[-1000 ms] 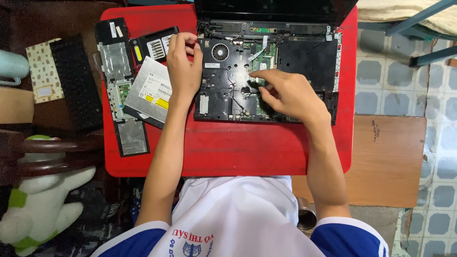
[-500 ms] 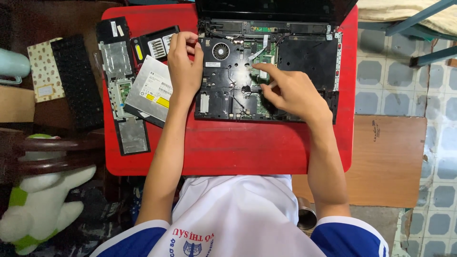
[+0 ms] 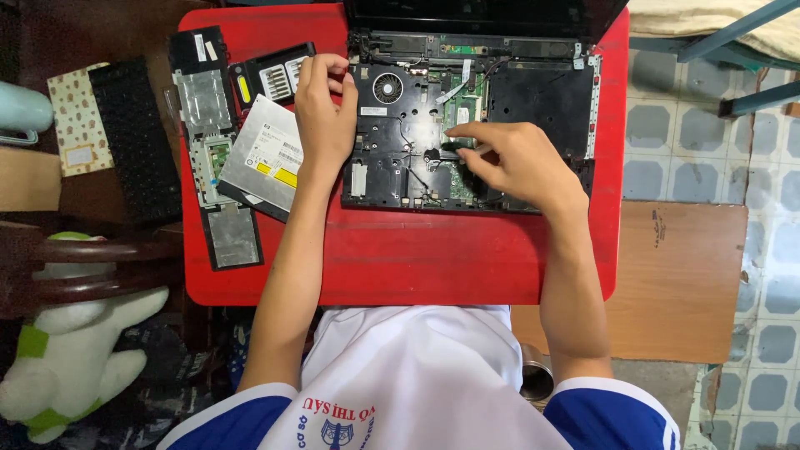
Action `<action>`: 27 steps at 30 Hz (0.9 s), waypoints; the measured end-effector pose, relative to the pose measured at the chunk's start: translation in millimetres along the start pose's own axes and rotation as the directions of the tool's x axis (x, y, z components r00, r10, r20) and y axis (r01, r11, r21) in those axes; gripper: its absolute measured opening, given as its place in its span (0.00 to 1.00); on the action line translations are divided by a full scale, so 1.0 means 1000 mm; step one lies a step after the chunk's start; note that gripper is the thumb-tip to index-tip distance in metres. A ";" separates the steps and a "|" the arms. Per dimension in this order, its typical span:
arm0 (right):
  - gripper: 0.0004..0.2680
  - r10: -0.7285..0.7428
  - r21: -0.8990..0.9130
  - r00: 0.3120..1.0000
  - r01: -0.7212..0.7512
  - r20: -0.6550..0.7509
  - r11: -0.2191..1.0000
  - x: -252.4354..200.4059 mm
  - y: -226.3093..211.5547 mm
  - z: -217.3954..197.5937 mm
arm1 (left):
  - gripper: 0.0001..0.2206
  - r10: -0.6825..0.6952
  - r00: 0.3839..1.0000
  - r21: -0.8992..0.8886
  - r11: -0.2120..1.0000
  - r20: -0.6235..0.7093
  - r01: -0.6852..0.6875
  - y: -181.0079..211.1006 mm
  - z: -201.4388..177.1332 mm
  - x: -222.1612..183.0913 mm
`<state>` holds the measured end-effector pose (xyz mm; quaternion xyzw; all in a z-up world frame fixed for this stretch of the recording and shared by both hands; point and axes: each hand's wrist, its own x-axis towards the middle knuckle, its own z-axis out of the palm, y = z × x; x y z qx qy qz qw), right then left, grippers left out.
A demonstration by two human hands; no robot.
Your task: Connecting internal ribbon cables and components to a laptop motherboard during assembly or repair.
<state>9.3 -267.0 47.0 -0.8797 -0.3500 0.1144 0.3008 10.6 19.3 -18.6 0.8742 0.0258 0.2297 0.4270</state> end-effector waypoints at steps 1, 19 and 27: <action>0.11 0.000 0.000 1.000 0.000 0.000 1.000 0.000 -0.003 -0.002 | 0.04 0.000 1.000 0.000 1.000 0.000 0.000 0.000 0.000 0.000; 0.09 0.087 0.048 0.995 -0.089 0.044 0.995 0.000 0.004 -0.003 | 0.05 -0.004 1.000 0.047 0.999 0.010 0.004 0.002 0.001 0.000; 0.14 0.032 0.113 0.999 -0.036 0.034 0.993 0.000 -0.004 -0.008 | 0.05 -0.015 1.000 0.075 0.997 0.027 0.013 0.001 0.001 -0.001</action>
